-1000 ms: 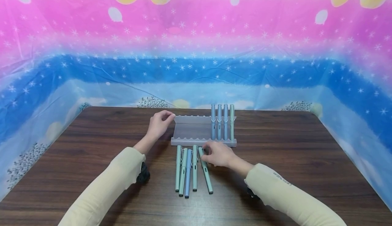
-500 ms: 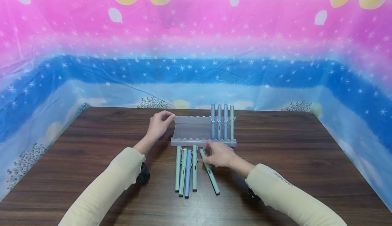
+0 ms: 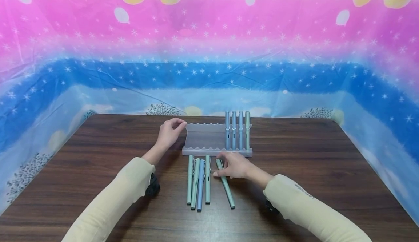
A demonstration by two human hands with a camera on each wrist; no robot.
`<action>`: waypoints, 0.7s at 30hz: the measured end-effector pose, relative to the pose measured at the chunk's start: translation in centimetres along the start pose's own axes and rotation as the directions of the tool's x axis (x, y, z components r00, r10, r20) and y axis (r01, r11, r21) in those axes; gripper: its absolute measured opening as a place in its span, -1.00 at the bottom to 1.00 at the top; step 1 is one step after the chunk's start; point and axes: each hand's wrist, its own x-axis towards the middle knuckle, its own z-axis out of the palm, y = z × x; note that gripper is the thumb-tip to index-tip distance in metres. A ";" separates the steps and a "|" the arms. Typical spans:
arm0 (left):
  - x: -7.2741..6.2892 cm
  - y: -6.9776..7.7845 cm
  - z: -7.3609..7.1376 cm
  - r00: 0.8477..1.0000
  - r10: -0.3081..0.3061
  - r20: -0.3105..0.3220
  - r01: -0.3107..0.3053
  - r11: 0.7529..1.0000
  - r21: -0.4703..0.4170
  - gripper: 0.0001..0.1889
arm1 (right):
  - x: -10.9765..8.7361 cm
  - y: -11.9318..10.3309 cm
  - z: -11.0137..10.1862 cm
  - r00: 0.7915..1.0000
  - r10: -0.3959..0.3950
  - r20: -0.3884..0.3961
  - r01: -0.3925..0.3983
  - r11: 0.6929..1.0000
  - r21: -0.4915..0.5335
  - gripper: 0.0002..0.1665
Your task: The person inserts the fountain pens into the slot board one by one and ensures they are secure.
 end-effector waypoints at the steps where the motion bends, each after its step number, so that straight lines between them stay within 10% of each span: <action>1: 0.0 0.0 0.0 1.000 0.003 -0.001 -0.003 1.000 0.000 -0.79 | 0.0 0.0 0.0 1.000 0.000 -0.003 0.000 1.000 0.000 -0.36; 21: 0.0 0.0 0.0 1.000 0.007 -0.009 -0.007 1.000 0.005 -0.80 | -0.1 0.3 0.0 1.000 -0.020 -0.023 0.019 0.999 -0.041 -0.52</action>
